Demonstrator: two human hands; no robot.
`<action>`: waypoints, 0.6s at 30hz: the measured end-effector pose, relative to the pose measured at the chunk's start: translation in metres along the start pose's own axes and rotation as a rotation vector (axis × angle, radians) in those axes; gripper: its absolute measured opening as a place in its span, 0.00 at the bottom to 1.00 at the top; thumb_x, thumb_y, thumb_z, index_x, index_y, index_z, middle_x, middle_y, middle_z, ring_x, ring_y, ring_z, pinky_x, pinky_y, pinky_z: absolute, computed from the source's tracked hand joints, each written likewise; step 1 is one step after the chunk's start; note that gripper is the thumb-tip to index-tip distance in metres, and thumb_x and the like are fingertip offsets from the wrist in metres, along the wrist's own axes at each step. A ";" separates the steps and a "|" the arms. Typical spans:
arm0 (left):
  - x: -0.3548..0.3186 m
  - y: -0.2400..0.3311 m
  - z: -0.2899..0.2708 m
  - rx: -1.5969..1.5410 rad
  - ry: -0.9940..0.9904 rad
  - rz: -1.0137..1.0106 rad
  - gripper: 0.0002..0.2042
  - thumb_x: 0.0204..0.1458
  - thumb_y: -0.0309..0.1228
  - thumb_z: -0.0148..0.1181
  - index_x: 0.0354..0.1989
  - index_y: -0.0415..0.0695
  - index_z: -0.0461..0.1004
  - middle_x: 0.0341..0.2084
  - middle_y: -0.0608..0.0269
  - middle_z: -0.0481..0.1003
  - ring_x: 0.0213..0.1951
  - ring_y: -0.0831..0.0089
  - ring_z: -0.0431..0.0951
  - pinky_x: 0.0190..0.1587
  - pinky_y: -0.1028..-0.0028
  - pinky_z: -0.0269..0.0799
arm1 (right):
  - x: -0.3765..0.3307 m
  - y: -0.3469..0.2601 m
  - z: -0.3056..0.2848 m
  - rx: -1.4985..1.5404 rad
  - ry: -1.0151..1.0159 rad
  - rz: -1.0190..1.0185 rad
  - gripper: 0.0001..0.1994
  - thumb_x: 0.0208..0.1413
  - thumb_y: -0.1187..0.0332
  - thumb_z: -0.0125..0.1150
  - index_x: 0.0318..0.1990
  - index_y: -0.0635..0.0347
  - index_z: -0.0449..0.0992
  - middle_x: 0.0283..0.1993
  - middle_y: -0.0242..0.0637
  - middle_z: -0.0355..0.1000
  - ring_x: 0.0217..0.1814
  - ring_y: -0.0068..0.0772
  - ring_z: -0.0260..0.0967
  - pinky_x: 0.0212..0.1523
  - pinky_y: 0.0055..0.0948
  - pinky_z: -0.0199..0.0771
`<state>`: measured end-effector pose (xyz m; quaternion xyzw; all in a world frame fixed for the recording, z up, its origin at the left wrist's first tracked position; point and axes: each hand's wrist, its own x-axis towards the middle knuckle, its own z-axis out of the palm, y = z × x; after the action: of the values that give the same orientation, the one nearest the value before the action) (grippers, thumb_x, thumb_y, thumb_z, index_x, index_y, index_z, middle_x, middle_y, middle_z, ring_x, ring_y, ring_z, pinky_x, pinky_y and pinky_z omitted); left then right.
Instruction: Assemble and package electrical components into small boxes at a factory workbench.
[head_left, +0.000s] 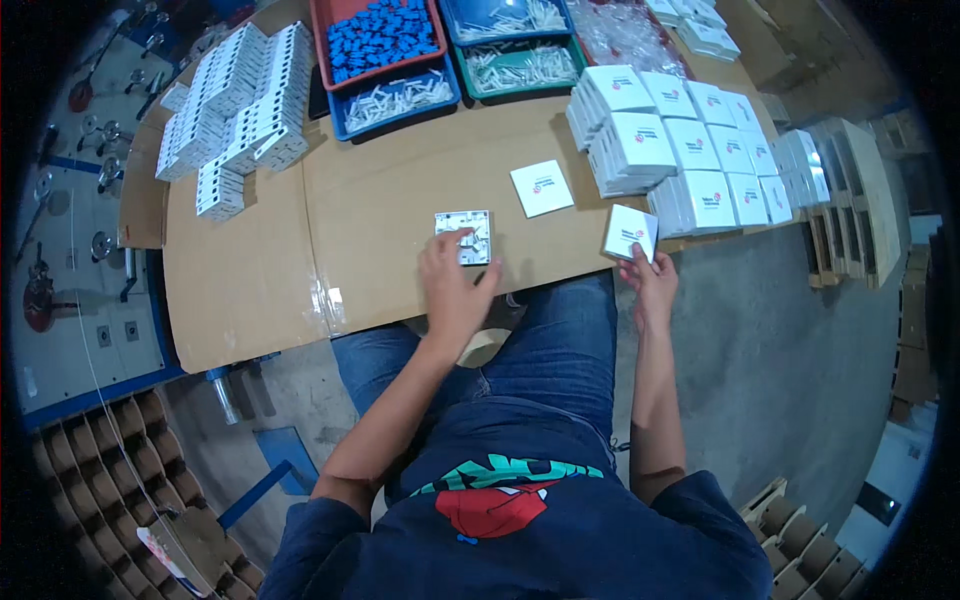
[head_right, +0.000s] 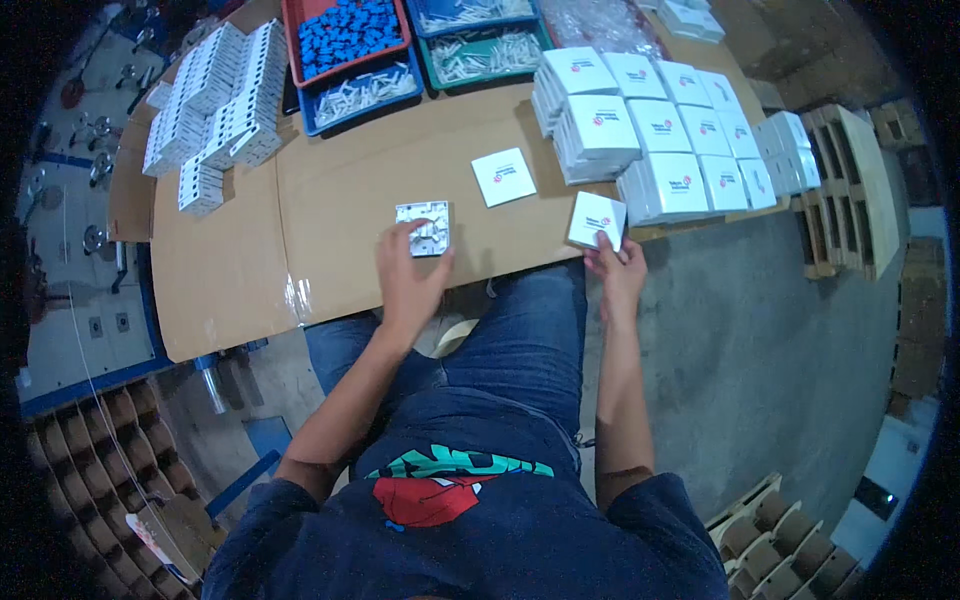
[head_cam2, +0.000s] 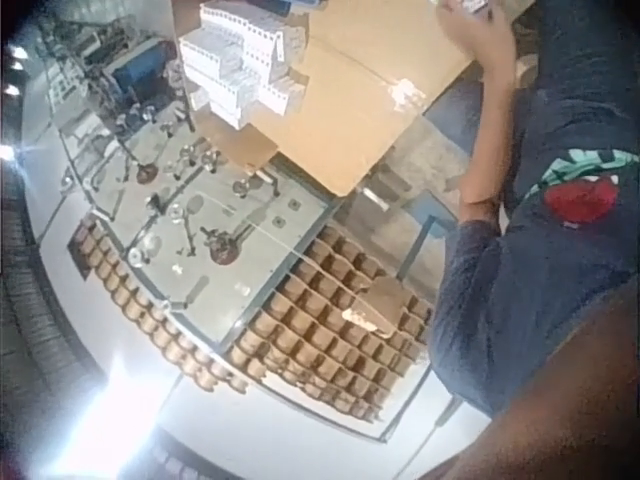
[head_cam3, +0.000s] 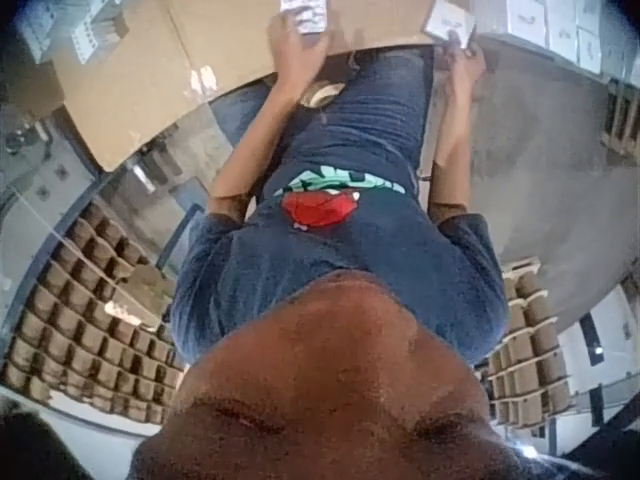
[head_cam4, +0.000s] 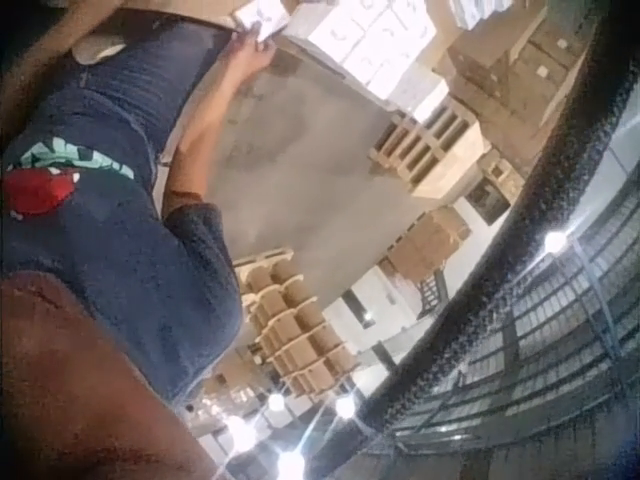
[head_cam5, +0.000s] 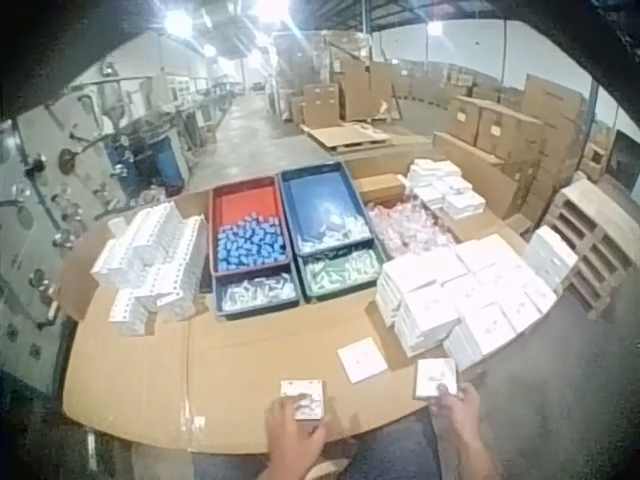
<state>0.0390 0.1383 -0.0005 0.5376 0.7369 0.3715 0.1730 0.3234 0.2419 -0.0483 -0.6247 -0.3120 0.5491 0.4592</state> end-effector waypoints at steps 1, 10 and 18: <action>0.001 -0.008 -0.005 0.123 0.097 -0.021 0.31 0.48 0.38 0.71 0.58 0.38 0.67 0.52 0.47 0.70 0.54 0.51 0.69 0.58 0.57 0.64 | 0.002 -0.001 0.000 0.057 0.019 0.006 0.25 0.60 0.67 0.68 0.58 0.72 0.65 0.43 0.44 0.76 0.35 0.29 0.77 0.36 0.26 0.80; 0.002 -0.031 0.006 0.279 0.051 -0.107 0.52 0.36 0.53 0.76 0.67 0.38 0.58 0.58 0.48 0.64 0.61 0.50 0.61 0.64 0.53 0.55 | -0.018 0.001 0.023 0.220 0.157 -0.183 0.16 0.63 0.71 0.61 0.53 0.72 0.70 0.46 0.41 0.73 0.41 0.28 0.73 0.44 0.30 0.81; 0.002 -0.042 0.002 0.226 0.087 -0.121 0.54 0.36 0.44 0.76 0.71 0.38 0.52 0.56 0.44 0.63 0.61 0.48 0.61 0.64 0.53 0.55 | -0.050 -0.001 0.089 -0.450 -0.144 -0.628 0.08 0.63 0.69 0.59 0.38 0.66 0.78 0.40 0.44 0.73 0.42 0.34 0.73 0.44 0.32 0.74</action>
<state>0.0123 0.1345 -0.0323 0.4914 0.8121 0.2980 0.1013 0.2273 0.2180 -0.0250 -0.5437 -0.6321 0.3423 0.4332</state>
